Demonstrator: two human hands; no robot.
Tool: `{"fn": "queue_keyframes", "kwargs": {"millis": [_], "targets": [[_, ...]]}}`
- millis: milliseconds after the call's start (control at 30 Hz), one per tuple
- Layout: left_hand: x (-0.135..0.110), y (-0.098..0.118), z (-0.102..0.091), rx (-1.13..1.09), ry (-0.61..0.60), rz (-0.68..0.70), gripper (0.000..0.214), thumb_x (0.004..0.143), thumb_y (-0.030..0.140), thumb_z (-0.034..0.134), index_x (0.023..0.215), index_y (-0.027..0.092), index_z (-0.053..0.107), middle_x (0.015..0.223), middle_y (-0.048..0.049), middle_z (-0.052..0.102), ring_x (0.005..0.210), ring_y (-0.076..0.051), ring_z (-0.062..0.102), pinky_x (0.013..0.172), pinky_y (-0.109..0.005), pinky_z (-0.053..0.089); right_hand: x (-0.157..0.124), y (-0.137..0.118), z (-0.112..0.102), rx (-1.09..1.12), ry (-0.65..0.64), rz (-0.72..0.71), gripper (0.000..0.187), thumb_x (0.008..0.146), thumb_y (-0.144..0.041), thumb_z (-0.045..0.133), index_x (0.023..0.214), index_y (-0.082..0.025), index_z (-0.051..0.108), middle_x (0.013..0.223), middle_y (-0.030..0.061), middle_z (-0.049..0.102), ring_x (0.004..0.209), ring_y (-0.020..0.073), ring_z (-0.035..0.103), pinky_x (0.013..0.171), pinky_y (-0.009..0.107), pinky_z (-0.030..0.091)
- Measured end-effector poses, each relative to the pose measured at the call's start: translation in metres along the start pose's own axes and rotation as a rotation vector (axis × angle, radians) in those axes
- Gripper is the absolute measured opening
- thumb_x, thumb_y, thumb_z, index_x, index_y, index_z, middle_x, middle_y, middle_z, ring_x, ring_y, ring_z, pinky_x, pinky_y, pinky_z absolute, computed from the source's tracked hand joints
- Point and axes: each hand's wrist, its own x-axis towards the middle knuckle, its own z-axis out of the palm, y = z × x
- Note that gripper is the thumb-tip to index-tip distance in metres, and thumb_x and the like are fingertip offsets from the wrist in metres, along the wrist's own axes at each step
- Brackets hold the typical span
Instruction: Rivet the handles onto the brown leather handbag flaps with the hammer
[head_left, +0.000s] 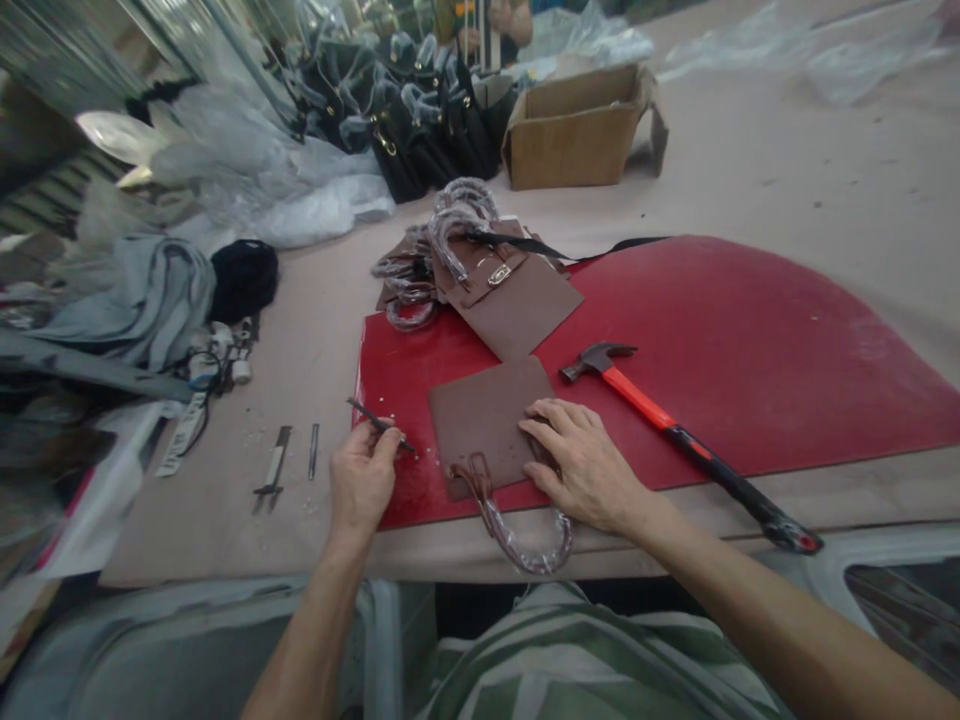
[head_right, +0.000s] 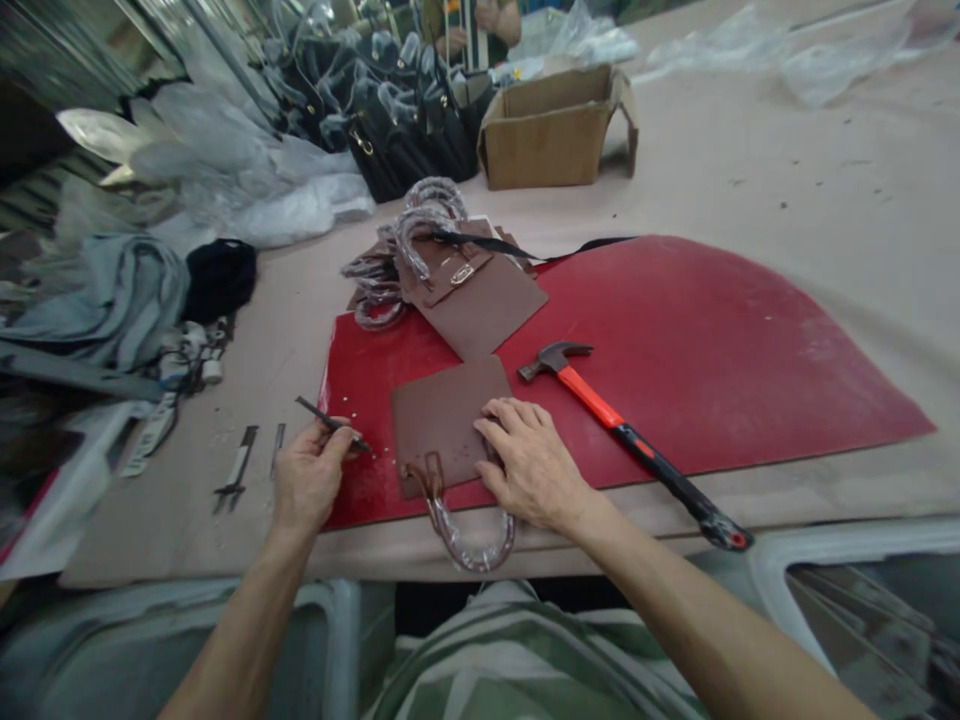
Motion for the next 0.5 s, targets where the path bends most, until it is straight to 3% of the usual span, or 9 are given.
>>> {"fn": "queue_keyframes", "kwargs": {"millis": [267, 500], "targets": [[0.035, -0.003, -0.058, 0.738, -0.141, -0.081, 0.027, 0.084, 0.035, 0.051, 0.079, 0.016, 0.07, 0.073, -0.0078, 0.072, 0.068, -0.021, 0.066, 0.058, -0.027, 0.041, 0.002, 0.006, 0.004, -0.053, 0.037, -0.05, 0.038, 0.09, -0.031, 0.055, 0.124, -0.014, 0.061, 0.134, 0.0163, 0.055, 0.124, 0.0327, 0.048, 0.105, 0.049, 0.037], [0.05, -0.031, -0.113, 0.94, -0.071, -0.243, 0.021, 0.083, 0.027, 0.055, 0.08, 0.015, 0.072, 0.083, -0.0146, 0.075, 0.082, -0.025, 0.07, 0.062, -0.027, 0.04, 0.005, 0.026, 0.023, -0.092, 0.117, -0.122, 0.041, 0.091, -0.041, 0.049, 0.122, -0.018, 0.063, 0.131, 0.0157, 0.059, 0.118, 0.0367, 0.055, 0.096, 0.053, 0.044]]}}
